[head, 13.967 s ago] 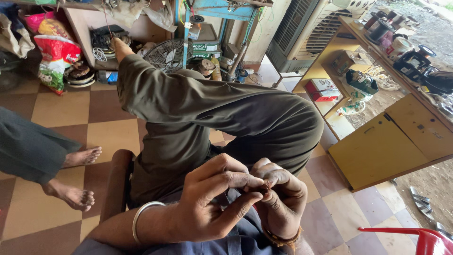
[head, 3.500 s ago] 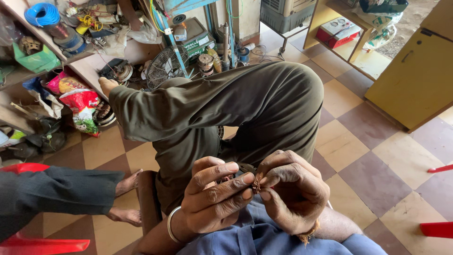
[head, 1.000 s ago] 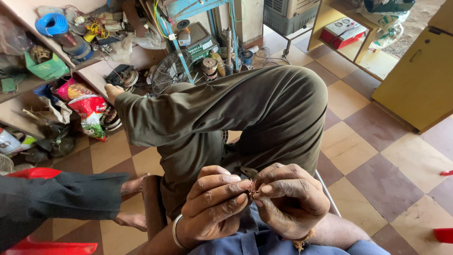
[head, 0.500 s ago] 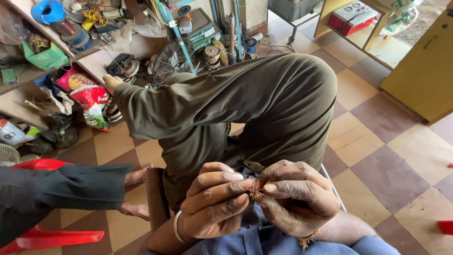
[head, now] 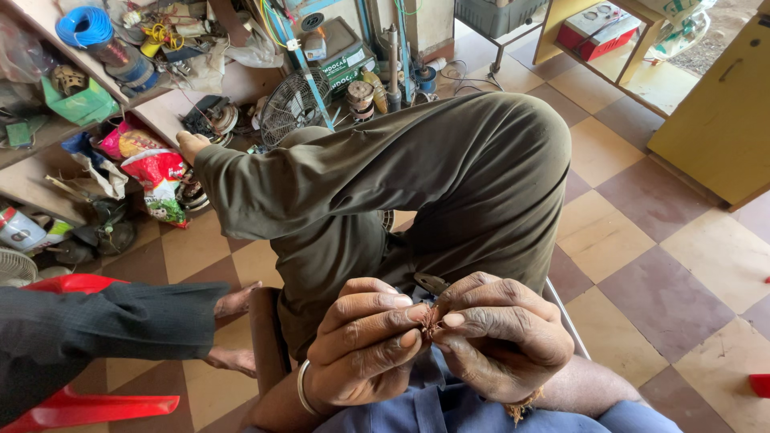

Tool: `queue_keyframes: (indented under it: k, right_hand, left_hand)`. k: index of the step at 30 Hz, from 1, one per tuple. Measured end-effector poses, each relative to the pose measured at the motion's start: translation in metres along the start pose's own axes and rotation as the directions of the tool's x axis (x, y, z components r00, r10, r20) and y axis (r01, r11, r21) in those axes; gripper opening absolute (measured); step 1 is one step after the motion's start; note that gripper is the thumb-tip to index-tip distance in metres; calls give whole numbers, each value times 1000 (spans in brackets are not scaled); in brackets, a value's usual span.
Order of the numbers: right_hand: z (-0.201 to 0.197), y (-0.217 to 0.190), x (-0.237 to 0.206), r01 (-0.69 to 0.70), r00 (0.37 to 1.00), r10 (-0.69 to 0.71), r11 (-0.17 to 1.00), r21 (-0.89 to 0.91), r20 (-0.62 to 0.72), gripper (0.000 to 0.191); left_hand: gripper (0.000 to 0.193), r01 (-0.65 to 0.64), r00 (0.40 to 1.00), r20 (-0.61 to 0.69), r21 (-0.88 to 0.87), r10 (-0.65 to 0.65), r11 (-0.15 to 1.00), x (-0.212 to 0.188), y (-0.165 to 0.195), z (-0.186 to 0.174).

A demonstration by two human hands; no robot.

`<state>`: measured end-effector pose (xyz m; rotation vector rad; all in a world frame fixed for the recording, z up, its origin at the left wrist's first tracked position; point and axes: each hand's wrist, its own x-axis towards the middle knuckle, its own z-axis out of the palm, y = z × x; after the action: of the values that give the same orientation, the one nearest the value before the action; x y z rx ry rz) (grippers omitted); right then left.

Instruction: The person sits cross-legged and uses pliers to strip the insulation from a small copper wire. They then twist the exposed strands together with their fingers.

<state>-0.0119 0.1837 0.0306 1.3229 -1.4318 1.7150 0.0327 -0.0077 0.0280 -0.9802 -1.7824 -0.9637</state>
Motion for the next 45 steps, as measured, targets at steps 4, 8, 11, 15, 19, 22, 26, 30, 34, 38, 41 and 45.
queue_keyframes:
  k: [4,8,11,15,19,22,26,30,34,38,41,45]
  right_hand:
    - [1,0,-1,8,1000,-8,1000,6,-3,27]
    - [3,1,-1,12,999,-10,999,40,-53,29]
    - [4,-2,-1,16,999,-15,1000,15,-37,28]
    - [6,-4,-1,15,1000,-15,1000,7,-24,24]
    - [7,-5,-4,-31,996,33,999,23,-88,22]
    - [6,-7,-6,-62,992,64,998,18,-106,20]
    - [-1,-9,-5,-151,985,151,989,7,-83,12]
    - [-7,-8,-2,-254,962,257,966,45,-87,8]
    - [-17,-6,-1,-262,963,264,964,46,-49,7]
    - [-20,-1,-3,-256,964,259,965,62,-55,9]
    - [-15,3,-5,-239,967,241,970,31,-82,11]
    - [-9,4,-6,-216,970,215,976,0,-114,12]
  left_hand:
    - [42,-7,1000,7,-6,7,1000,1,1,-1]
    - [41,-10,1000,-7,10,10,1000,2,1,1]
    - [40,-15,1000,-19,0,15,1000,1,4,-1]
    - [38,-15,1000,-15,-13,15,1000,2,4,-2]
    - [38,-16,1000,-26,-5,16,1000,4,5,2]
    - [37,-18,1000,-7,1,18,1000,6,6,2]
    - [35,-51,998,32,36,50,998,10,2,1]
    - [33,-39,999,36,48,37,998,15,-2,7]
    - [32,-73,996,60,59,70,996,16,-3,14]
    - [32,-67,996,57,39,65,997,14,-6,19]
    - [33,-46,997,60,17,45,999,12,-10,18]
    - [35,-43,997,62,-7,44,999,12,-13,15]
